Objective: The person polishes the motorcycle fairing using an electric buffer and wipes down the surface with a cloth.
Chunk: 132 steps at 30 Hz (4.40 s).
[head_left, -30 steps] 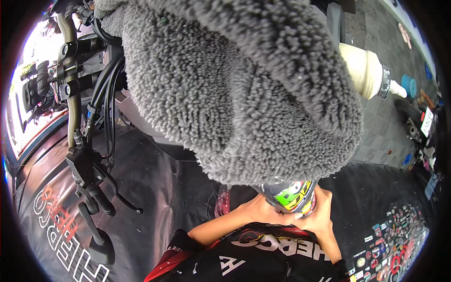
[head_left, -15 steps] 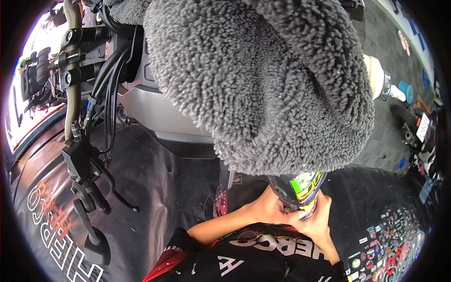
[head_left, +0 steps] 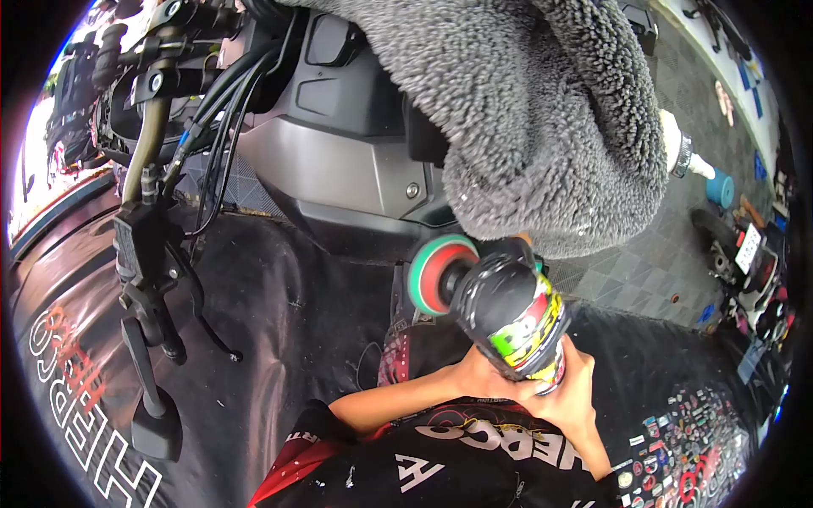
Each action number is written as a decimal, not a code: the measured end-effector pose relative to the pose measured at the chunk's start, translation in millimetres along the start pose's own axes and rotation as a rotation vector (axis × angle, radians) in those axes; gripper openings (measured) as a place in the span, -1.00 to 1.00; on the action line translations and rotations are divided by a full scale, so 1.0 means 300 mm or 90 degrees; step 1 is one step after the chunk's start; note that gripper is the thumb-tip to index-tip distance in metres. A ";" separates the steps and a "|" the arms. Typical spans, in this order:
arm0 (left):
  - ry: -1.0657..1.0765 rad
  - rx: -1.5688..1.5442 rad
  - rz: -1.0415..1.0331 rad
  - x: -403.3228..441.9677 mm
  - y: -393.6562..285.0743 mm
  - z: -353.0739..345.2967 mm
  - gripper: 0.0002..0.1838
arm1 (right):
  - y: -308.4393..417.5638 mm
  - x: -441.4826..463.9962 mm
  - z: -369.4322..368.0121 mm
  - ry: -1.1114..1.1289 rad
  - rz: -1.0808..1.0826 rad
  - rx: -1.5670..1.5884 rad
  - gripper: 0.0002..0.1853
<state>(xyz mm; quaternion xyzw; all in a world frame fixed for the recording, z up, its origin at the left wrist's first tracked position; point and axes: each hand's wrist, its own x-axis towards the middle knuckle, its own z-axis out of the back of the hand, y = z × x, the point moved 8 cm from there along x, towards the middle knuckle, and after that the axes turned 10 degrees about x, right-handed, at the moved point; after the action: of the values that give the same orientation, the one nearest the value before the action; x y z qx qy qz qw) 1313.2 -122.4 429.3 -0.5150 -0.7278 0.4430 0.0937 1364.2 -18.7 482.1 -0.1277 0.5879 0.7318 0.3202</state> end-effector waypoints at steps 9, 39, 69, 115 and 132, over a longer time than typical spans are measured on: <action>0.064 -0.049 -0.003 0.060 -0.031 -0.042 -0.20 | 0.026 -0.047 0.022 0.024 0.005 0.116 -0.20; 0.087 0.016 -0.061 0.021 -0.012 0.078 -0.11 | -0.045 -0.034 -0.148 0.012 0.011 0.213 -0.34; -0.093 0.025 -0.044 0.004 -0.061 0.017 -0.25 | -0.157 -0.054 -0.103 0.189 -0.171 0.479 -0.13; 0.159 0.037 0.060 0.037 0.168 -0.034 -0.28 | -0.270 -0.078 -0.033 0.201 -0.143 0.481 -0.37; 0.400 1.005 -0.057 -0.058 -0.040 -0.120 0.01 | -0.503 -0.445 0.137 -0.007 -0.050 0.752 -0.42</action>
<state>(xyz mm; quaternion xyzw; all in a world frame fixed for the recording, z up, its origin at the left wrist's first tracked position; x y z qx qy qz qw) 1334.3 -118.1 465.0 -0.3686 -0.1652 0.6530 0.6407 1567.2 -6.7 451.3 0.0545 0.8889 0.2691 0.3667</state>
